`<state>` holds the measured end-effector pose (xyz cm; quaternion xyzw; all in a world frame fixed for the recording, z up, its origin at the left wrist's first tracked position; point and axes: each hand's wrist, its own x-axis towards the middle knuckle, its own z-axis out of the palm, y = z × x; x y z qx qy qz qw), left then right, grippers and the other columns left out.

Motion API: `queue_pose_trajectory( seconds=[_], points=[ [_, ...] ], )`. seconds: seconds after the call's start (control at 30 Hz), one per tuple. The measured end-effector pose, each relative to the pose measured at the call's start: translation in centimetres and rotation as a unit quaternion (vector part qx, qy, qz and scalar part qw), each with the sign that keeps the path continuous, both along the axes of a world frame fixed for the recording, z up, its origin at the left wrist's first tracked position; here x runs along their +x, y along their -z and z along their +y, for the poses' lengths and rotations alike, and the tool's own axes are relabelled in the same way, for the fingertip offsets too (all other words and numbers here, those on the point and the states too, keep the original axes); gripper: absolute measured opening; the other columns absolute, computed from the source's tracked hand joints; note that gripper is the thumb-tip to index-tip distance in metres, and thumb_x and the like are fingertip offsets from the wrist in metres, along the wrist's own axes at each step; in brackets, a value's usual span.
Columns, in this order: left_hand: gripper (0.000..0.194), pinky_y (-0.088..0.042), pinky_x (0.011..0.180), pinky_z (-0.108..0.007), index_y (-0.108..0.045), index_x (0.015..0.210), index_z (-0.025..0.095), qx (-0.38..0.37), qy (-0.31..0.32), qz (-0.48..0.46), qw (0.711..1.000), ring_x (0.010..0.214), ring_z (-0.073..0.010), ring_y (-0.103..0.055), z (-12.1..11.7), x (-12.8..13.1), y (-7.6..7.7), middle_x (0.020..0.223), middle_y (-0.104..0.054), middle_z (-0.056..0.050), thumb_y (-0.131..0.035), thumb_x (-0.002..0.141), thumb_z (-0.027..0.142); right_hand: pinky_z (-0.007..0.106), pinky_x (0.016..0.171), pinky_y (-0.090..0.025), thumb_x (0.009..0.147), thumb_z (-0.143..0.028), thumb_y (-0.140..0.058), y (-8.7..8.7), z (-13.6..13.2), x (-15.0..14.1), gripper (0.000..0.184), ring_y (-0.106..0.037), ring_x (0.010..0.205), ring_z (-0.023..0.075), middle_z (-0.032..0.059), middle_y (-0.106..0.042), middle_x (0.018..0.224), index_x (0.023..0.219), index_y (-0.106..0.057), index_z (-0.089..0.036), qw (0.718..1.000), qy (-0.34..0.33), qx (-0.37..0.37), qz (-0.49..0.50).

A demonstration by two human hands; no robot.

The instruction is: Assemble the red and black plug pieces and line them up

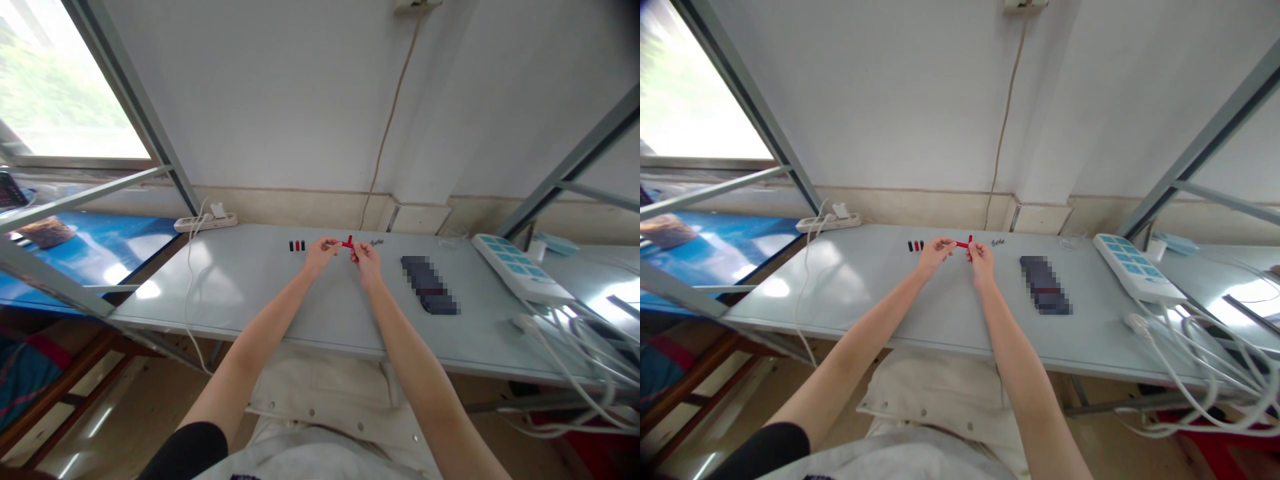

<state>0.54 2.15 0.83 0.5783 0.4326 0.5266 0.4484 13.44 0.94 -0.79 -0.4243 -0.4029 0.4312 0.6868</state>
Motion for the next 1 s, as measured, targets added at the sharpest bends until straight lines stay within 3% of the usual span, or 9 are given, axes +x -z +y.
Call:
queue_pose_trajectory(
  seconds=[0.2,0.3,0.4,0.5,0.57,0.77,1.0],
  points=[
    [0.019,-0.042,0.063,-0.023,-0.061,0.074,0.014,0.107,0.038,0.180,0.977,0.063,-0.0095,-0.053,1.3,-0.6,-2.7,0.071,-0.062,-0.004,-0.058,0.068,0.032,0.023,0.045,-0.034,0.062,-0.050,-0.059,-0.3,-0.1,0.2,0.035,-0.043,0.045,0.0073,-0.0023,-0.054,0.057,0.071,-0.051,-0.018,0.999,0.031,-0.028,-0.020],
    [0.011,-0.042,0.069,-0.026,-0.063,0.072,0.015,0.151,0.041,0.301,0.941,0.068,-0.0124,-0.054,2.5,-1.8,-4.6,0.074,-0.063,-0.005,-0.058,0.068,0.025,0.023,0.044,-0.033,0.066,-0.051,-0.055,-0.1,0.0,0.4,0.034,-0.043,0.044,0.0081,-0.0018,-0.054,0.057,0.074,-0.050,-0.018,0.995,0.062,-0.032,-0.074],
    [0.003,-0.041,0.076,-0.029,-0.063,0.065,0.018,0.146,0.026,0.435,0.888,0.079,-0.0175,-0.056,3.7,-3.5,-5.7,0.076,-0.063,-0.007,-0.060,0.064,0.019,0.024,0.045,-0.034,0.068,-0.051,-0.052,0.1,0.1,0.5,0.033,-0.043,0.045,0.0089,-0.0014,-0.054,0.058,0.073,-0.050,-0.018,0.989,0.069,-0.016,-0.131],
    [0.002,-0.040,0.080,-0.034,-0.063,0.062,0.018,0.107,-0.007,0.528,0.843,0.084,-0.0219,-0.056,4.4,-5.1,-5.7,0.073,-0.063,-0.009,-0.061,0.063,0.017,0.025,0.046,-0.035,0.069,-0.051,-0.049,0.2,0.0,0.4,0.033,-0.043,0.045,0.0097,-0.0004,-0.054,0.058,0.072,-0.050,-0.018,0.982,0.063,-0.019,-0.179],
    [0.003,-0.038,0.082,-0.037,-0.062,0.062,0.018,0.088,-0.020,0.555,0.827,0.084,-0.0231,-0.056,4.5,-5.8,-5.4,0.069,-0.062,-0.009,-0.061,0.063,0.016,0.025,0.046,-0.035,0.069,-0.051,-0.048,0.2,0.0,0.3,0.033,-0.044,0.045,0.0102,0.0001,-0.054,0.057,0.071,-0.050,-0.018,0.977,0.060,-0.024,-0.202],
    [0.005,-0.035,0.085,-0.041,-0.061,0.060,0.017,0.077,-0.035,0.563,0.822,0.089,-0.0251,-0.055,4.6,-6.5,-4.1,0.078,-0.063,-0.011,-0.060,0.063,0.013,0.025,0.046,-0.035,0.071,-0.047,-0.047,0.4,-0.1,0.2,0.029,-0.043,0.044,0.0103,-0.0001,-0.053,0.056,0.072,-0.051,-0.018,0.971,0.053,-0.014,-0.233],
    [0.004,-0.034,0.086,-0.041,-0.061,0.063,0.017,0.068,-0.027,0.564,0.822,0.090,-0.0241,-0.055,5.0,-6.4,-4.0,0.079,-0.063,-0.011,-0.061,0.063,0.013,0.025,0.046,-0.035,0.072,-0.046,-0.046,0.4,-0.1,0.3,0.028,-0.044,0.044,0.0104,-0.0004,-0.053,0.056,0.073,-0.051,-0.018,0.969,0.053,-0.018,-0.239]
  ],
)
